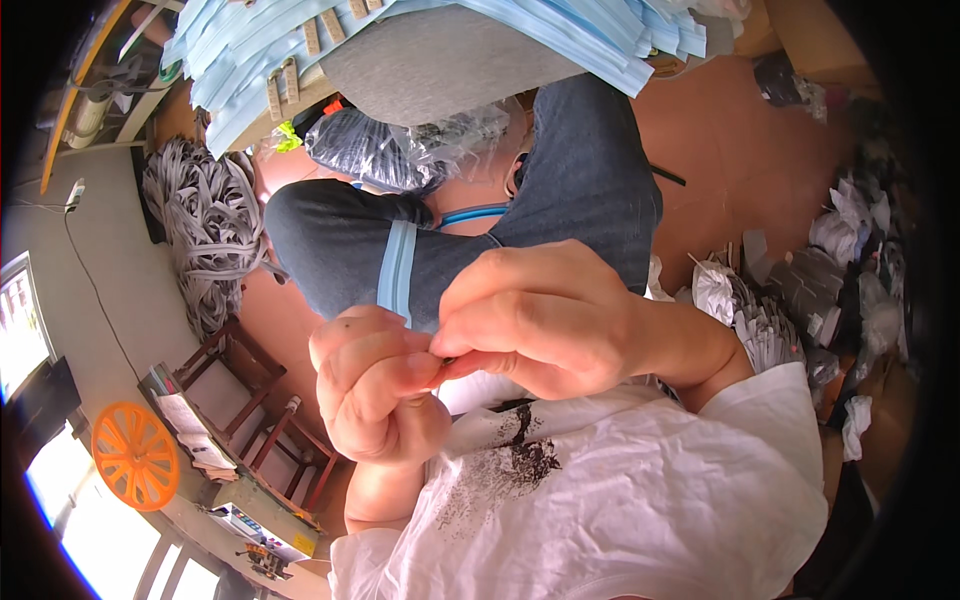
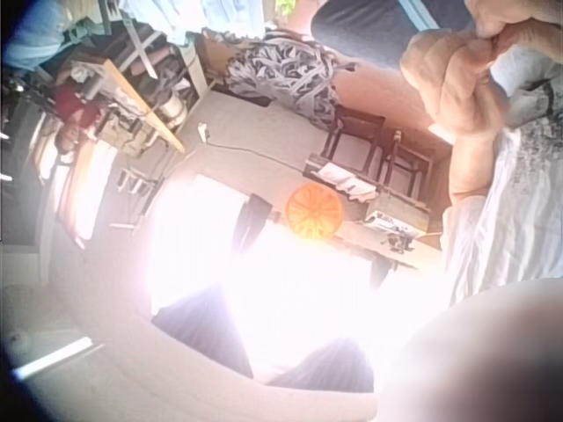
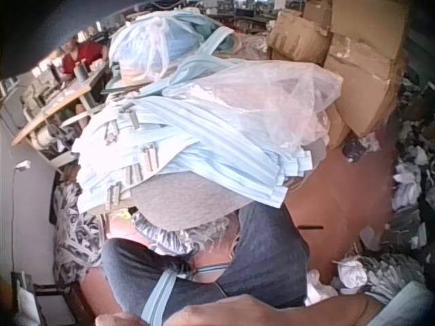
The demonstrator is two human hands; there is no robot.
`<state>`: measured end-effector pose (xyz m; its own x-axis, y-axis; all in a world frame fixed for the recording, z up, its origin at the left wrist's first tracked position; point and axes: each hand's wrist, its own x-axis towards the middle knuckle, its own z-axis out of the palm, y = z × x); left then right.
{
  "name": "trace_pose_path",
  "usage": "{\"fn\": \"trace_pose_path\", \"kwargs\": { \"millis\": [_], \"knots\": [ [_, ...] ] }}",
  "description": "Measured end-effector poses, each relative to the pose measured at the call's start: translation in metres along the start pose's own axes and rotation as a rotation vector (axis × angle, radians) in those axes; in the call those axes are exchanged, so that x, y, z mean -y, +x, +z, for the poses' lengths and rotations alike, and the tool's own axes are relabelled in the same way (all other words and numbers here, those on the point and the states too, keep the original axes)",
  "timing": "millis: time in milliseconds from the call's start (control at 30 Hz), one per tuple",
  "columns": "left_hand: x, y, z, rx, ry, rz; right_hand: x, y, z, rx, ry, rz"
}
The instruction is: Manual assembly of zipper sliders onto zipper tape lengths in a workshop environment.
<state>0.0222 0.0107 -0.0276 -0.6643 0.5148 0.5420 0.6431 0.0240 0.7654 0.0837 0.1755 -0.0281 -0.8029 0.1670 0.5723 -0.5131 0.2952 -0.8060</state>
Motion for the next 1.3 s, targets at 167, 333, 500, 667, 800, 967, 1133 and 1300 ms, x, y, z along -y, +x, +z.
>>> {"fn": "trace_pose_path", "kwargs": {
  "millis": [167,333,500,667,800,967,1133,1300],
  "knots": [
    [-0.005,0.002,0.003,0.051,0.017,-0.006,0.002,-0.001,-0.002,0.016,-0.068,0.011],
    [-0.009,-0.006,0.021,-0.223,-0.432,-0.34,-0.007,0.003,0.002,-0.012,0.114,0.12],
    [-0.009,-0.005,0.018,-0.097,-0.654,-0.462,-0.007,-0.004,-0.009,-0.02,0.217,0.308],
    [-0.008,-0.007,0.015,-0.121,-0.591,-0.679,-0.01,0.001,-0.017,-0.174,0.569,0.624],
    [-0.008,0.001,0.013,-0.122,-0.645,-0.731,-0.015,0.002,-0.031,-0.176,0.817,0.653],
    [-0.007,0.008,0.011,-0.174,-0.741,-0.758,-0.032,-0.025,-0.025,0.25,0.709,0.546],
    [-0.004,0.012,0.008,-0.191,-0.731,-0.763,-0.025,-0.032,-0.021,0.65,0.586,0.604],
    [0.012,0.019,-0.006,-0.311,-0.705,-0.647,-0.028,-0.036,-0.024,0.719,0.443,0.557]
  ]
}}
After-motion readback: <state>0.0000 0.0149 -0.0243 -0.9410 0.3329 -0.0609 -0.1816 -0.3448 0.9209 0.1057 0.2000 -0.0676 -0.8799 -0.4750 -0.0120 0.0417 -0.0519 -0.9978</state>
